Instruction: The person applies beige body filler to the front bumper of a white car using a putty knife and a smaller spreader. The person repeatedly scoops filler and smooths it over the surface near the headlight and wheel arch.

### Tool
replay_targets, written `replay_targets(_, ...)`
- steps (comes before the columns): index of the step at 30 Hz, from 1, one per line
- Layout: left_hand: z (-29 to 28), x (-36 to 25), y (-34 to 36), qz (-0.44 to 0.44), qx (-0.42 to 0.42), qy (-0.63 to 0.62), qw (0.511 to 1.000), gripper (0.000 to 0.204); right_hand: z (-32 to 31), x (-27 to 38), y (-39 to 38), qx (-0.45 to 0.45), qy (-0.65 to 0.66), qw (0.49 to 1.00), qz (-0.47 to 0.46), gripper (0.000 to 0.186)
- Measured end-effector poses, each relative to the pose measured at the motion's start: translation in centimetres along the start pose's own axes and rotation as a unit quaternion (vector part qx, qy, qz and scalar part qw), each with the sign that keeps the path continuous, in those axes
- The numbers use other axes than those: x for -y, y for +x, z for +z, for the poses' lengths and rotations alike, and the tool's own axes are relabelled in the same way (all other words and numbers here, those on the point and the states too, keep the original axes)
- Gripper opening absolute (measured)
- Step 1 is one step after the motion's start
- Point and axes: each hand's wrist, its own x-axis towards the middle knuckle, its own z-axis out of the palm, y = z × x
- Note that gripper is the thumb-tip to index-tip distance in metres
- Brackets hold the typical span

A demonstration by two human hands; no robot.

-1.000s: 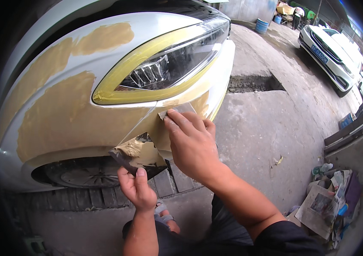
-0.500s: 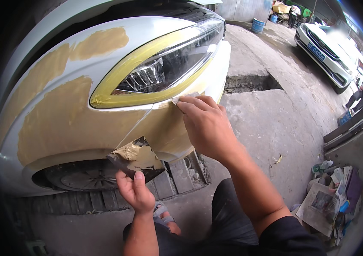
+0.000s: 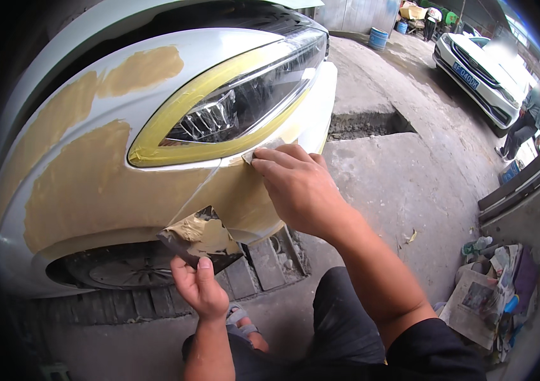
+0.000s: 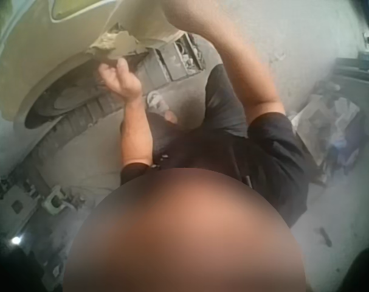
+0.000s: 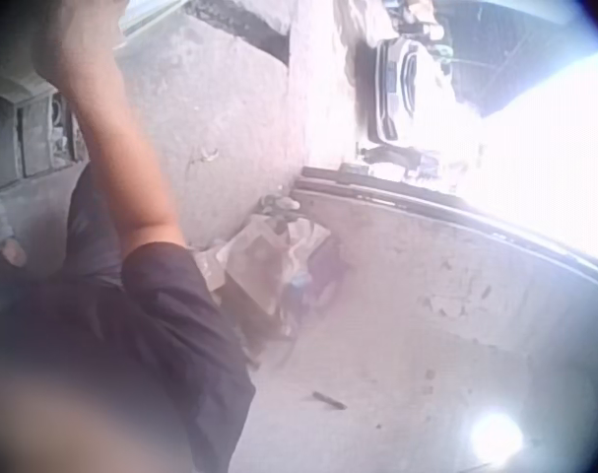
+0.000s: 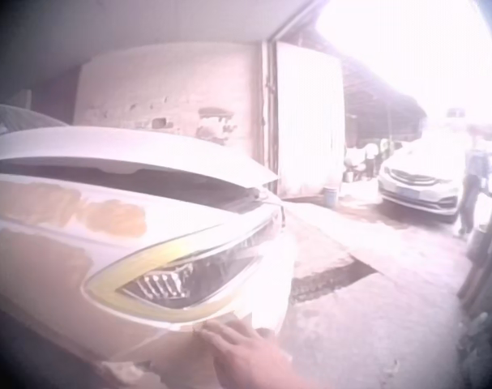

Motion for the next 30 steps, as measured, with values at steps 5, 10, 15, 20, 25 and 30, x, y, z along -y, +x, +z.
replay_targets(5,0.4,-0.1,0.1,-0.004,0.009,0.002,1.0,0.028,-0.6,-0.4,-1.2,0.016,-0.028,0.999,0.015,0.034)
replay_targets(10,0.2,0.0,-0.2,-0.01,0.001,-0.005,1.0,0.029,-0.2,-1.4,-0.3,-0.009,0.002,1.0,0.021,0.031)
replay_targets(15,-0.4,0.5,0.0,-0.021,0.023,-0.01,0.999,0.029,0.4,-2.0,-1.8,0.026,-0.025,0.999,0.017,0.035)
replay_targets(20,-0.8,1.1,0.0,-0.013,0.029,-0.02,0.999,0.031,-0.8,-4.2,-1.2,0.002,0.001,1.0,0.029,0.037)
replay_targets(25,-1.5,1.9,0.3,-0.026,0.02,0.009,0.999,0.03,-0.7,-5.5,-0.6,0.065,0.016,0.998,0.004,0.036)
replay_targets(30,-0.9,1.3,0.2,-0.011,0.023,0.016,1.0,0.03,-1.4,-6.7,-2.8,0.044,0.007,0.999,0.001,0.03)
